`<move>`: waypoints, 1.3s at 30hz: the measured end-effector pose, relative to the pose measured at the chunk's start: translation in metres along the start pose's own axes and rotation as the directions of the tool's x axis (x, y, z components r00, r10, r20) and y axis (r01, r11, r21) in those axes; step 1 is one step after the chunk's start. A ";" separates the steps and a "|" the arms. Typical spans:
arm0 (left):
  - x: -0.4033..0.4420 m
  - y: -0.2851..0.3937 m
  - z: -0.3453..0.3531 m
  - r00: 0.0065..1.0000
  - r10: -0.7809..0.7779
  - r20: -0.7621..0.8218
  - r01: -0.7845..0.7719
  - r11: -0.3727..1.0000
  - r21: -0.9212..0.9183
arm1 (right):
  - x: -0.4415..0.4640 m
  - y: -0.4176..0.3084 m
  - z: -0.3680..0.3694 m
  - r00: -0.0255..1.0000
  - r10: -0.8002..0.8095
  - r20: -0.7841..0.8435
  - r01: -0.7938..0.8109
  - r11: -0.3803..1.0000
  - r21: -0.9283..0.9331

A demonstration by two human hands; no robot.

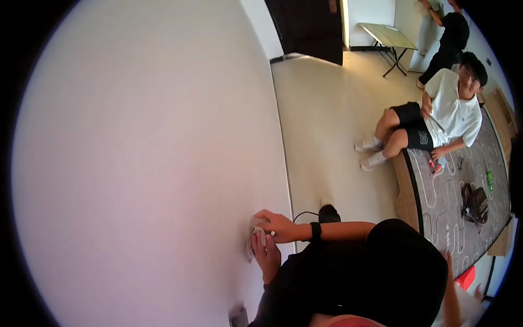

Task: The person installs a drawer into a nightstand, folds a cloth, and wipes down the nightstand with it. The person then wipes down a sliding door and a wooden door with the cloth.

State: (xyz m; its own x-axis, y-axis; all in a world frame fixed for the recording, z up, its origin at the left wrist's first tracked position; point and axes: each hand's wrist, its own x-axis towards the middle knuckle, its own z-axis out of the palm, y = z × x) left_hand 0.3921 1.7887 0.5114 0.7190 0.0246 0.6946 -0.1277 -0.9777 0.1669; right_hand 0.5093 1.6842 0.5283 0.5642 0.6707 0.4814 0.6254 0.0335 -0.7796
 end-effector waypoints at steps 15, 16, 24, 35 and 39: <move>0.300 -0.037 0.299 0.893 -0.302 0.333 0.443 0.719 -0.536 | 0.140 0.228 -0.283 0.715 0.356 -0.601 -0.330 0.930 0.159; 0.308 -0.042 0.312 0.892 -0.292 0.344 0.442 0.718 -0.538 | 0.143 0.240 -0.289 0.705 0.363 -0.610 -0.338 0.927 0.162; 0.461 -0.105 0.440 0.811 -0.489 0.320 0.576 0.575 -0.581 | 0.243 0.334 -0.383 0.448 0.671 -0.590 -0.435 0.741 0.512; 0.614 -0.078 0.621 0.877 -0.203 0.436 0.463 0.604 -0.649 | 0.250 0.483 -0.502 0.452 0.610 -0.652 -0.488 0.780 0.391; 0.695 -0.055 0.689 0.893 -0.178 0.413 0.424 0.635 -0.646 | 0.283 0.527 -0.597 0.366 0.688 -0.627 -0.389 0.725 0.569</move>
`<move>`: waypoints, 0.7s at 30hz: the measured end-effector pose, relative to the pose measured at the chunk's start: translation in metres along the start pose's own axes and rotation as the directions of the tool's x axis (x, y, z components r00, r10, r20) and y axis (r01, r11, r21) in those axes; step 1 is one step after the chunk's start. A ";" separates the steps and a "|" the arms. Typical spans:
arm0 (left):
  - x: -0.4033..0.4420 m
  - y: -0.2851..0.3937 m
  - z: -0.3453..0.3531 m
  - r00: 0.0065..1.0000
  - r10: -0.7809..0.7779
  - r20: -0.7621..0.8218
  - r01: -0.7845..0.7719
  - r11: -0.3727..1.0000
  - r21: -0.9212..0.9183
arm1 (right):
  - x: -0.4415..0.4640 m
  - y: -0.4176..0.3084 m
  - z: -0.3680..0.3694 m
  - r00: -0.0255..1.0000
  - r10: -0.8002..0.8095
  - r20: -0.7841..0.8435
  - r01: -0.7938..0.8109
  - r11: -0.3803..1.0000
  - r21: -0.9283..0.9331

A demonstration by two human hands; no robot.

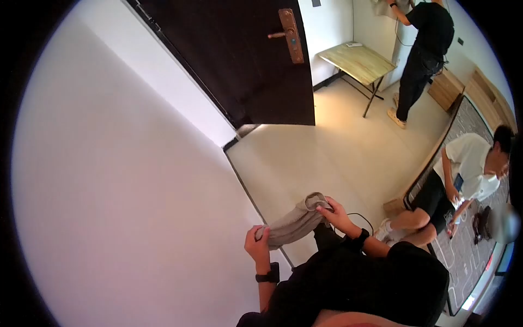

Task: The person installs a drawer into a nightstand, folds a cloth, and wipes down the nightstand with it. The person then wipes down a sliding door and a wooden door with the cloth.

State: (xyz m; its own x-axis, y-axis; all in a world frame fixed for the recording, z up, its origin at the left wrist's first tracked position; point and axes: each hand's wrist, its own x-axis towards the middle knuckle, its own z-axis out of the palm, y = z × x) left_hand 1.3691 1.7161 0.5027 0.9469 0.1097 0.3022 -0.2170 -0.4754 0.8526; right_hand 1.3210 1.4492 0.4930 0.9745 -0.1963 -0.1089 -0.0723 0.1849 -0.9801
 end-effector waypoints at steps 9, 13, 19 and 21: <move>0.218 0.029 0.117 0.914 0.180 0.362 -0.239 0.963 0.123 | 0.259 -0.072 -0.064 0.919 -0.321 -0.231 0.156 0.831 -0.535; 0.288 0.042 0.177 0.938 0.064 0.342 -0.071 0.997 0.009 | 0.342 -0.115 -0.057 0.922 -0.187 -0.339 0.022 0.900 -0.436; 0.435 0.070 0.276 0.946 0.203 0.253 -0.130 0.952 -0.275 | 0.489 -0.157 -0.066 0.697 -0.678 -0.232 0.323 0.587 -0.742; 0.493 0.086 0.307 0.922 0.335 0.192 -0.261 0.908 -0.329 | 0.532 -0.194 -0.076 0.564 -0.782 -0.265 0.370 0.526 -0.766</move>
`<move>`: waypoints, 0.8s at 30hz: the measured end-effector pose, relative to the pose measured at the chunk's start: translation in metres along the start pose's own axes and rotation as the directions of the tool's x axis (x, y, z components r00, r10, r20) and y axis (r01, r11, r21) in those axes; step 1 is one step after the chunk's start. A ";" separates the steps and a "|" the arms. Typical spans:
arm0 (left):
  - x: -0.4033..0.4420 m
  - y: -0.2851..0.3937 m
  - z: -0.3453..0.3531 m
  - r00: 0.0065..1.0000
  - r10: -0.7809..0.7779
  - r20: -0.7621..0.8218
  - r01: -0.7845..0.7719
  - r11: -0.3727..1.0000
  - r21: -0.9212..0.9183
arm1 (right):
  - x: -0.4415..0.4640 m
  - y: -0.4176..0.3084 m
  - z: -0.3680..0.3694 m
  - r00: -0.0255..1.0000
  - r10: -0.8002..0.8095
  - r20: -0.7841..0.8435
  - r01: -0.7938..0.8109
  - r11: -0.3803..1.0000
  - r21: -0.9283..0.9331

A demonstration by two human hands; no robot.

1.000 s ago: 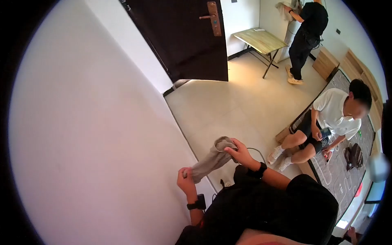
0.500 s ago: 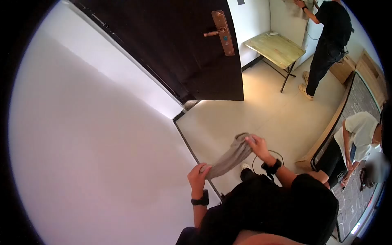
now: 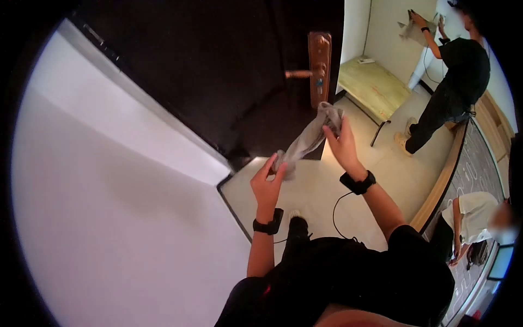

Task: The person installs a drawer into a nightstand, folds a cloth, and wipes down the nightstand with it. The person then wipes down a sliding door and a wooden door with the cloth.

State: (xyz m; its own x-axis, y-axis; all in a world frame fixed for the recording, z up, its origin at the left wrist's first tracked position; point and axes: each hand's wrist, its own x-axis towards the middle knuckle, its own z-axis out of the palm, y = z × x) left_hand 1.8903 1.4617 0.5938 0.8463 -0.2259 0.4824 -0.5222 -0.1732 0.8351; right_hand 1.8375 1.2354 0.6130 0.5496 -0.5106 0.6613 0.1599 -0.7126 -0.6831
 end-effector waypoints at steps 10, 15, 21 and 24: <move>0.240 -0.057 0.170 0.694 0.561 0.451 -0.693 0.691 0.206 | 0.141 0.087 0.076 0.976 0.016 0.218 0.201 0.332 -0.922; 0.264 -0.048 0.197 0.616 0.316 0.721 -0.645 0.728 0.232 | 0.142 0.111 0.085 0.863 -0.055 0.502 0.489 -0.160 -0.858; 0.272 -0.055 0.211 0.591 0.179 0.787 -0.619 0.726 0.300 | 0.167 0.129 0.065 0.788 -0.294 0.542 0.616 0.396 -0.681; 0.274 -0.071 0.211 0.631 0.223 0.743 -0.611 0.732 0.300 | 0.167 0.132 0.067 0.728 -0.391 0.563 0.685 0.415 -0.598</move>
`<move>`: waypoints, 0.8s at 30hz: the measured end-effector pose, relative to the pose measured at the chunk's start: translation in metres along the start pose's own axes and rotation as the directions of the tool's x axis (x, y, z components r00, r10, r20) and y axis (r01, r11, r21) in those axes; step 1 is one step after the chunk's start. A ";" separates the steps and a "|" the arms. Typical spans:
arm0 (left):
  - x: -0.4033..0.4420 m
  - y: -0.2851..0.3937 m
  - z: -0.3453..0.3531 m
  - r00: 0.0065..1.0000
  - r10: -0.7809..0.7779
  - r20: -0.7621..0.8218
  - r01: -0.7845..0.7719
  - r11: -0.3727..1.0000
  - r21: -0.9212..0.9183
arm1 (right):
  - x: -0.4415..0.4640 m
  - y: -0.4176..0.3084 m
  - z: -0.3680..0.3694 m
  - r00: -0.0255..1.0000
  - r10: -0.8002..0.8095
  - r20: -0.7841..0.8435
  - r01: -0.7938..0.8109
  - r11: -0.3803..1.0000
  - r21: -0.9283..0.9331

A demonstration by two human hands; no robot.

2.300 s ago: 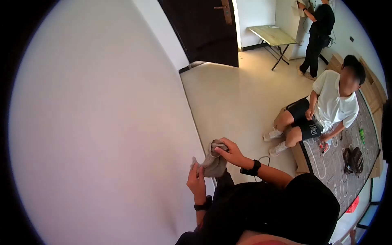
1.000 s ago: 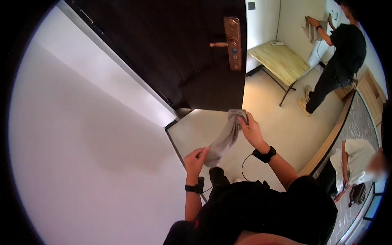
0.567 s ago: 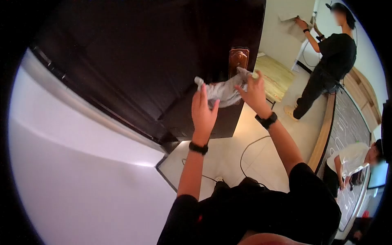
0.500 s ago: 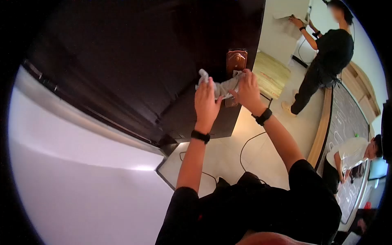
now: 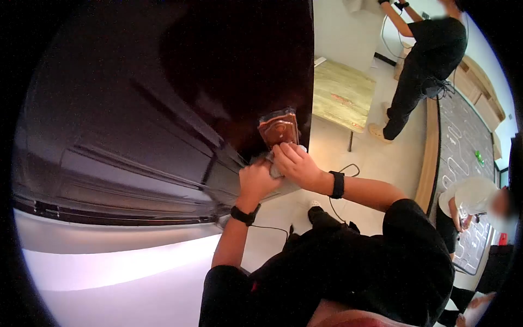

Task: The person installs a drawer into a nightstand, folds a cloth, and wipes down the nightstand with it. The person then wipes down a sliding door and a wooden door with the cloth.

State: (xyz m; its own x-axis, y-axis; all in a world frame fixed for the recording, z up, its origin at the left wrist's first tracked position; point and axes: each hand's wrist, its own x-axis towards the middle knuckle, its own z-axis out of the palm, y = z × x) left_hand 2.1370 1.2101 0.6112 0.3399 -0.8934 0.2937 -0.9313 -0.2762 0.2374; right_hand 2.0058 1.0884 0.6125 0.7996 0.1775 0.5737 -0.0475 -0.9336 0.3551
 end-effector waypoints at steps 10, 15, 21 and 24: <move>-0.026 0.001 0.044 0.973 0.115 -0.202 -0.138 0.985 -0.104 | 0.000 -0.035 -0.011 0.994 -0.001 0.110 0.028 0.970 -0.243; -0.036 0.000 0.055 0.928 0.215 -0.304 -0.241 0.969 -0.052 | -0.010 -0.038 -0.013 0.996 0.058 -0.064 -0.064 0.994 -0.087; -0.079 -0.008 0.058 0.980 0.190 -0.052 -0.168 0.945 0.280 | -0.025 -0.068 -0.028 0.987 0.106 -0.124 -0.111 0.993 -0.032; -0.098 -0.003 0.054 0.969 0.220 -0.116 -0.170 0.926 0.336 | -0.041 -0.074 -0.048 0.991 0.089 -0.099 -0.087 0.996 0.028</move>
State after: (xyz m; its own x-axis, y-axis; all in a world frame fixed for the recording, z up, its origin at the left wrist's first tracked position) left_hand 2.0999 1.2790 0.5314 0.1393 -0.8850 0.4443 -0.9645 -0.2229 -0.1417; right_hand 1.9481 1.1649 0.5979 0.7291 0.1236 0.6731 -0.0997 -0.9539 0.2832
